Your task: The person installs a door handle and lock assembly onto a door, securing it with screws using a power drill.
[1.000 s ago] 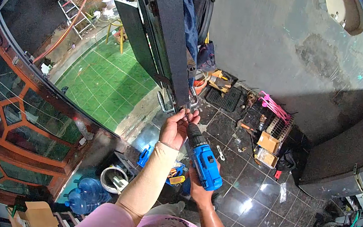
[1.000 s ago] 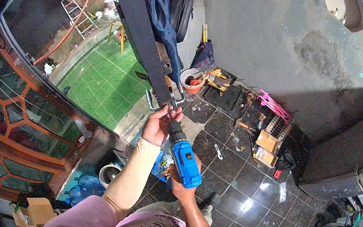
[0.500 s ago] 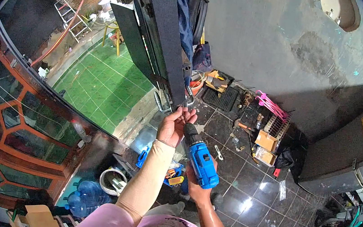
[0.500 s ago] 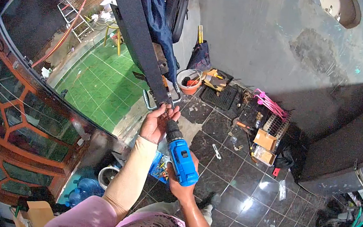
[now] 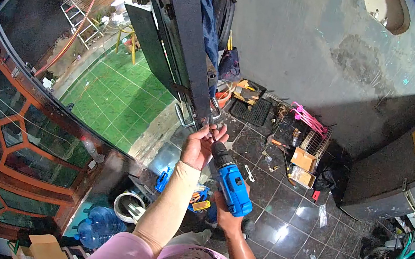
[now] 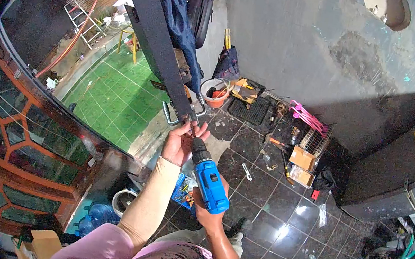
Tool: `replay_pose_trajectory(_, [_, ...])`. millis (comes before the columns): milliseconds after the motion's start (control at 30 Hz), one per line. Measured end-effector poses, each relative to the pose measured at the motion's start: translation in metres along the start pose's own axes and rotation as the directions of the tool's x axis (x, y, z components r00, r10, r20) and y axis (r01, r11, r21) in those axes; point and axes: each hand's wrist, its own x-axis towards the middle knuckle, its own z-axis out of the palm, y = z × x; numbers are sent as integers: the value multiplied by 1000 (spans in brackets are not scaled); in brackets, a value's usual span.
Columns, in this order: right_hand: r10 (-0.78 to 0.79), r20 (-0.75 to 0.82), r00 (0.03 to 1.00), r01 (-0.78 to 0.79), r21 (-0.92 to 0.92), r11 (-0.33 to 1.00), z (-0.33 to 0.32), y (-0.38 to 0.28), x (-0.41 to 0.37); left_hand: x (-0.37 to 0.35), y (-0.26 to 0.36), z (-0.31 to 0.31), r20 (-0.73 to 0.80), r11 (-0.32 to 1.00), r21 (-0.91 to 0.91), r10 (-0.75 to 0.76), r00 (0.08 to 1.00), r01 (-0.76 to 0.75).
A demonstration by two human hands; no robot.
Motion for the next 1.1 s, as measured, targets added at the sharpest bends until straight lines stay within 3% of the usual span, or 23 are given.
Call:
replay_pose_trajectory(200, [127,41,991,-129,59,990,-23,4,-19,-10,-13,-13,52,998,-52,33,998,-31])
replay_pose_trajectory(333, [56,44,997,-54,-45,998,-27,0,-22,-12,-21,-14,54,997,-63,51,997,-48])
replay_pose_trajectory(467, [12,33,999,-11,-32,999,-26,5,-22,-11,-28,-19,73,996,-47,82,994,-79])
replay_pose_trajectory(600, [28,25,999,-29,5,1000,-27,4,-22,-14,-30,-17,16,994,-52,94,995,-93])
replay_pose_trajectory(800, [60,-51,997,-61,-14,998,-26,0,-25,-16,-34,-18,50,989,-61,141,989,-138])
replay_pose_trajectory(1100, [-60,-76,995,52,-110,993,-28,-17,-24,-19,-34,-10,93,956,88,271,958,-279])
